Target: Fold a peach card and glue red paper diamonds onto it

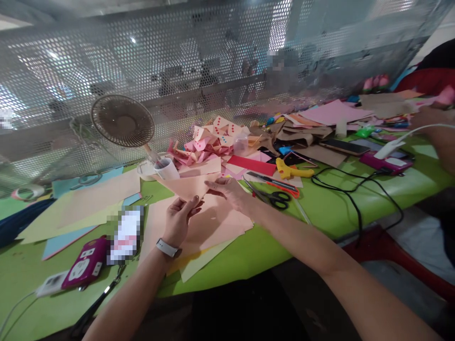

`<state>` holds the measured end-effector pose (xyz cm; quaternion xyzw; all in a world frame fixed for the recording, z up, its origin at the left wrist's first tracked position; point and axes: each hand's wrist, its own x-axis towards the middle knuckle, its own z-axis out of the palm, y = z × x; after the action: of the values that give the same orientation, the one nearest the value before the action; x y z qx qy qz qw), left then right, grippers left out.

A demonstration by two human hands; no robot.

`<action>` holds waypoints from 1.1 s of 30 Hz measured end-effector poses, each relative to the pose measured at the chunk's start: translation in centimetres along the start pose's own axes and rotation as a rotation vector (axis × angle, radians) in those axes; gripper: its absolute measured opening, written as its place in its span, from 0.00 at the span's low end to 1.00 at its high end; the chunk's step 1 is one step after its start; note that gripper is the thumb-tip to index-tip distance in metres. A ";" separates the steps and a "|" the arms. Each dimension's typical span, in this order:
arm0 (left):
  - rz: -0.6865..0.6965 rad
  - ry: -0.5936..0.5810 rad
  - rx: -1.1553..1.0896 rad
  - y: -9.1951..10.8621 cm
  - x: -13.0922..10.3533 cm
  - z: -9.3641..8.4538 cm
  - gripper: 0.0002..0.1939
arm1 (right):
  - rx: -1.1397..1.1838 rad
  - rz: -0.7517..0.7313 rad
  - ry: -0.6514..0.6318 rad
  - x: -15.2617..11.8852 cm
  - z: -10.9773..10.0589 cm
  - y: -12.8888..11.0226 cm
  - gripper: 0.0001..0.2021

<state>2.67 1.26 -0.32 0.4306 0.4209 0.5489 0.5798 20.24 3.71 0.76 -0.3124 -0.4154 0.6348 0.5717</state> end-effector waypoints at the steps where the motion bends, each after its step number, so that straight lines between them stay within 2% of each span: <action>1: 0.001 -0.005 0.004 0.0 0.0 0.0 0.16 | -0.008 -0.007 0.014 0.0 0.1 0.1 0.17; 10: 0.014 -0.024 0.019 -0.1 -0.1 0.1 0.15 | 0.037 -0.036 0.119 -0.4 0.8 0.1 0.16; 21: 0.007 -0.030 0.035 0.0 -0.2 0.4 0.16 | 0.059 -0.162 0.253 0.3 0.2 0.2 0.13; 24: 0.008 -0.029 0.031 0.1 -0.1 0.2 0.16 | 0.073 -0.208 0.298 1.0 -1.0 -0.7 0.13; 27: 0.019 0.016 -0.016 0.3 0.2 -0.2 0.15 | 0.153 -0.299 0.439 2.0 -3.0 -2.2 0.14; 29: 0.028 0.048 -0.057 0.3 0.3 -0.4 0.14 | 0.175 -0.253 0.492 2.2 -3.7 -2.5 0.15; 31: 0.029 0.051 -0.076 0.3 0.4 -0.3 0.14 | 0.116 -0.108 0.364 1.8 -3.1 -1.9 0.16; 33: 0.023 0.031 -0.076 0.1 0.3 -0.1 0.15 | 0.006 0.034 0.083 0.8 -1.4 -0.5 0.17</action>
<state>2.57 1.52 -0.24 0.4043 0.4040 0.5776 0.5828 21.59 4.77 0.65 -0.3438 -0.3841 0.6321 0.5785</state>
